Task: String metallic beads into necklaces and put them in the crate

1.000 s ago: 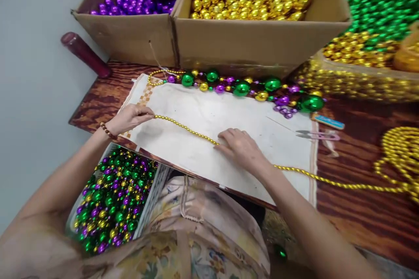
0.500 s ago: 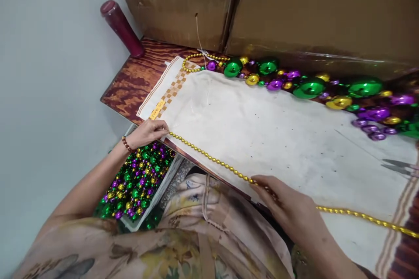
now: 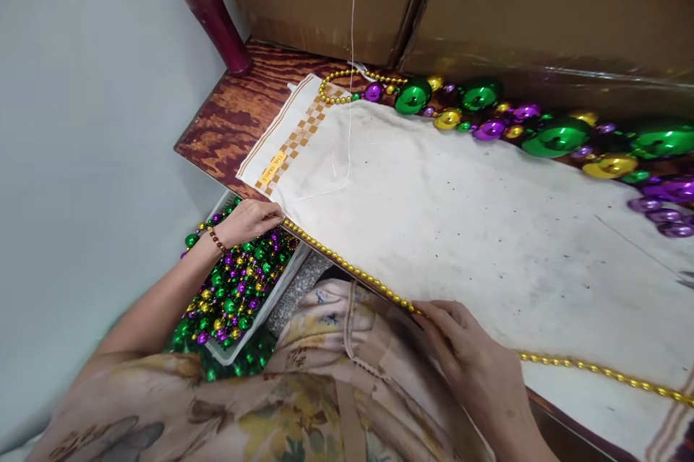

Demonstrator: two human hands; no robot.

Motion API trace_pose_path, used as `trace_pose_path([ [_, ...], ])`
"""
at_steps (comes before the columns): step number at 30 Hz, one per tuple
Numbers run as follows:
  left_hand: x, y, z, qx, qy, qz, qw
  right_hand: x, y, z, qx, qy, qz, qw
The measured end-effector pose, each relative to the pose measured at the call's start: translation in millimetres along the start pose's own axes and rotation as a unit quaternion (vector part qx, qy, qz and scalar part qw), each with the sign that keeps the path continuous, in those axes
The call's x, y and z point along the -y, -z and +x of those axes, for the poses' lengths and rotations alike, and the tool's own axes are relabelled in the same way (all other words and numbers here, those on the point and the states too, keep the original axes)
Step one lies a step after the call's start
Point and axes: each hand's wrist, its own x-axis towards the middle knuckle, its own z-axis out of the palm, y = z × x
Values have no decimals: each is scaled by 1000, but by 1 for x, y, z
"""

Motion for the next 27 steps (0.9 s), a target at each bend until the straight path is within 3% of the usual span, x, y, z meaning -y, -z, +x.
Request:
trace_pose_path([
  [8, -2, 9, 2, 36, 15, 22, 999, -4, 5, -23, -10, -48, -44, 998],
  [19, 2, 13, -3, 51, 43, 30, 997, -9, 11, -50, 27, -136, 43, 989],
  [27, -1, 14, -3, 49, 66, 50, 995, -14, 11, -53, 33, -148, 111, 982],
])
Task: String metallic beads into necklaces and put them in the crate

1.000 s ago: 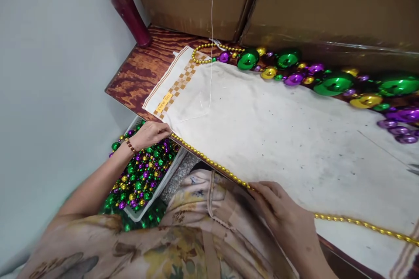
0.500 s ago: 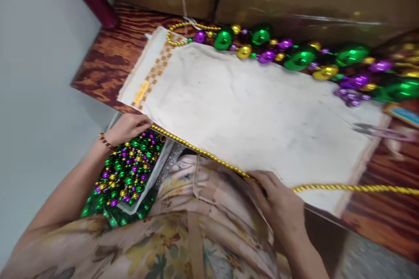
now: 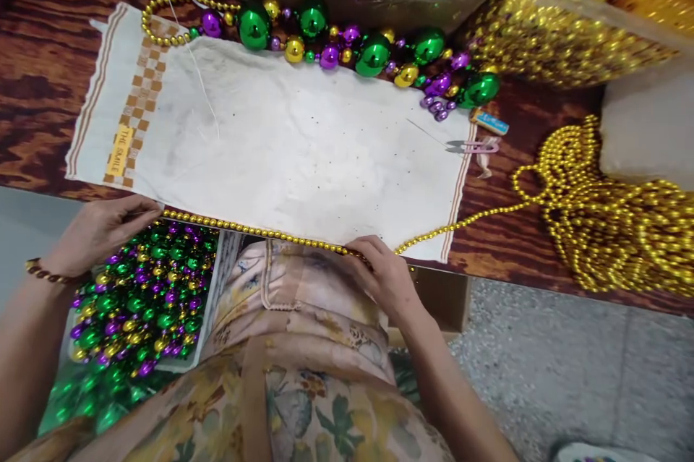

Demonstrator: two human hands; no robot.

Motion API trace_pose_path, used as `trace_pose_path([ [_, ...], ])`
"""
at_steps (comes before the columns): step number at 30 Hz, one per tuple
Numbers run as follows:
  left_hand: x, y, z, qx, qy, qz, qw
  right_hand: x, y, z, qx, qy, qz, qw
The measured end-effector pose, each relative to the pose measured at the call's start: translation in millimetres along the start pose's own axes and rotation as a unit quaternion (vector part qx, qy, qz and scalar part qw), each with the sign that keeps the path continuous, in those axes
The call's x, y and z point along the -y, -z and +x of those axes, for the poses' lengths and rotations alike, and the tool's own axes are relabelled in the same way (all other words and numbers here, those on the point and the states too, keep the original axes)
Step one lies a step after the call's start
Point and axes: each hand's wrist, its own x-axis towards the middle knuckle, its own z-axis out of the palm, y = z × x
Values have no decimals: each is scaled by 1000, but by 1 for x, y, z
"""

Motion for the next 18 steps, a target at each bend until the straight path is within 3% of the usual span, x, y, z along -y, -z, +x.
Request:
trace_pose_path([
  [18, -1, 2, 0, -8, 16, 4, 1000, 6, -5, 13, -4, -5, -71, 997],
])
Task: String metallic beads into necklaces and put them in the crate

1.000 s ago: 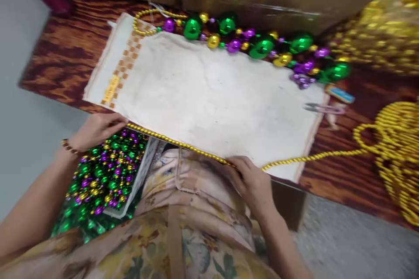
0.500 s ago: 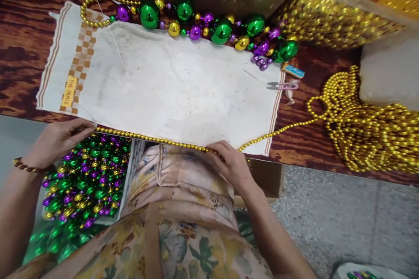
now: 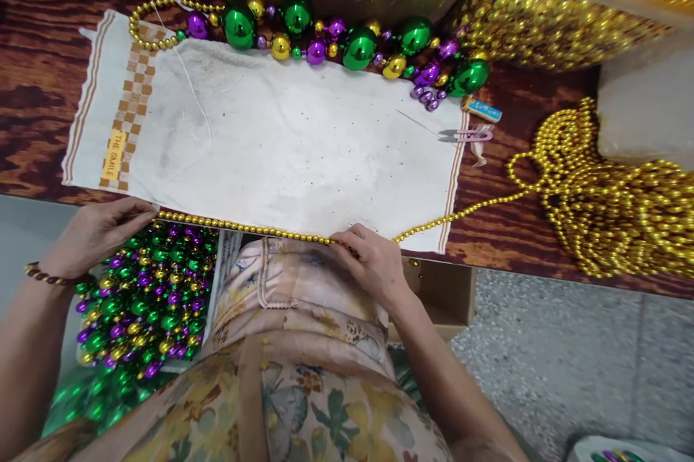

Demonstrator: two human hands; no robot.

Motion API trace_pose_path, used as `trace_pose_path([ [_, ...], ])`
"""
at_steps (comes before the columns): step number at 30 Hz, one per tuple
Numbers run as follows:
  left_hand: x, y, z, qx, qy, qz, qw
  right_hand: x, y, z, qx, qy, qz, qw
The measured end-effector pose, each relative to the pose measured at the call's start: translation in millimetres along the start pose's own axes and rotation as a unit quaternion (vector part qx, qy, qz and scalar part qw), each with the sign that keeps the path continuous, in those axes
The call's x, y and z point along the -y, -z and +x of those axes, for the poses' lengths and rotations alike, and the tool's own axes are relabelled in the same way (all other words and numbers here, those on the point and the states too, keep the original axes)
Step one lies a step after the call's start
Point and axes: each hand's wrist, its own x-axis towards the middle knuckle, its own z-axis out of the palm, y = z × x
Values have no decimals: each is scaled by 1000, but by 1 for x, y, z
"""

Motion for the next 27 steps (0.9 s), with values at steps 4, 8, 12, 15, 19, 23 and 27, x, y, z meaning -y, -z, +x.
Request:
trace_pose_path([
  [4, 1, 0, 0, 0, 1, -8, 1000, 3, 0, 2, 7, 4, -23, 1000],
  [8, 4, 0, -1, 8, 0, -11, 1000, 4, 1, 4, 16, 11, -48, 999],
  [12, 4, 0, -1, 18, 1, -10, 1000, 5, 3, 7, 26, 0, -39, 999],
  [15, 6, -1, 0, 18, 1, -3, 1000, 6, 5, 8, 28, 3, -25, 999],
  [19, 12, -4, 1, 7, -1, -7, 1000, 9, 8, 6, 32, 8, -41, 999],
  [23, 15, -4, 1, 14, -2, -19, 1000, 12, 7, 4, 48, 2, -29, 998],
  [27, 13, -2, 1, 14, -6, -19, 1000, 11, 3, 3, 37, -17, 24, 999],
])
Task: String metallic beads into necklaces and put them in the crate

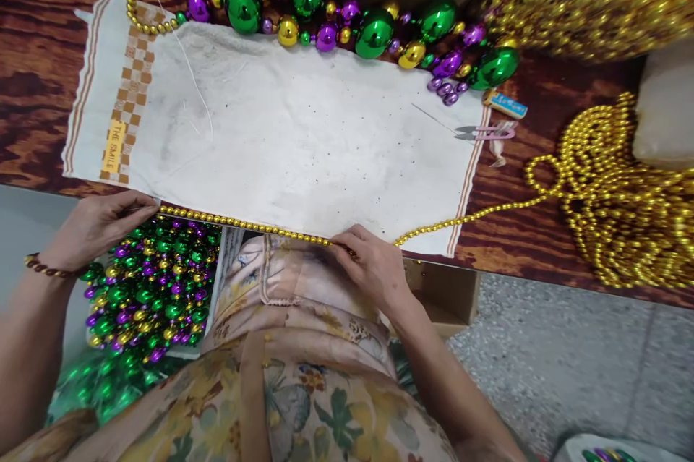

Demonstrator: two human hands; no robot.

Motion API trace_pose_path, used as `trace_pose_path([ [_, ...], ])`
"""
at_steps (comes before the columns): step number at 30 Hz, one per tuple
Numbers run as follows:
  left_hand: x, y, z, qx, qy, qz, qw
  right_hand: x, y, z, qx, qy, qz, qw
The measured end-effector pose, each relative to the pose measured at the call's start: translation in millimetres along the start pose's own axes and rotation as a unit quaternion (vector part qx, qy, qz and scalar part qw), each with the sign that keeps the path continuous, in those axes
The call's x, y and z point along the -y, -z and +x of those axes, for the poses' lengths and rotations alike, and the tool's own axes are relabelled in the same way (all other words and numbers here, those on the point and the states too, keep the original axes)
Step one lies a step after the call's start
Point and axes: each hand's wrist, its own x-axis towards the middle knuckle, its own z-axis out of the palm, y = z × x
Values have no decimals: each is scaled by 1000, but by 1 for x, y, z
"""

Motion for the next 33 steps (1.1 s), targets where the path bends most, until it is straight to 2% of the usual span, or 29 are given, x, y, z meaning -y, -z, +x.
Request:
trace_pose_path([
  [4, -1, 1, 0, 2, 5, 1, 1000, -3, -3, 1, -27, 17, 0, 1000],
  [13, 6, -3, 2, -1, -5, -1, 1000, -4, -3, 2, -30, 18, -26, 999],
  [21, -16, 2, 5, 2, -42, -34, 999, -11, -3, 4, -57, 65, -22, 996],
  [25, -16, 2, 8, -5, -39, -15, 999, -14, -5, 9, -38, 62, -17, 997],
  [33, -17, 1, 6, -10, -76, -30, 997, -13, -7, 8, -6, 32, -34, 999],
])
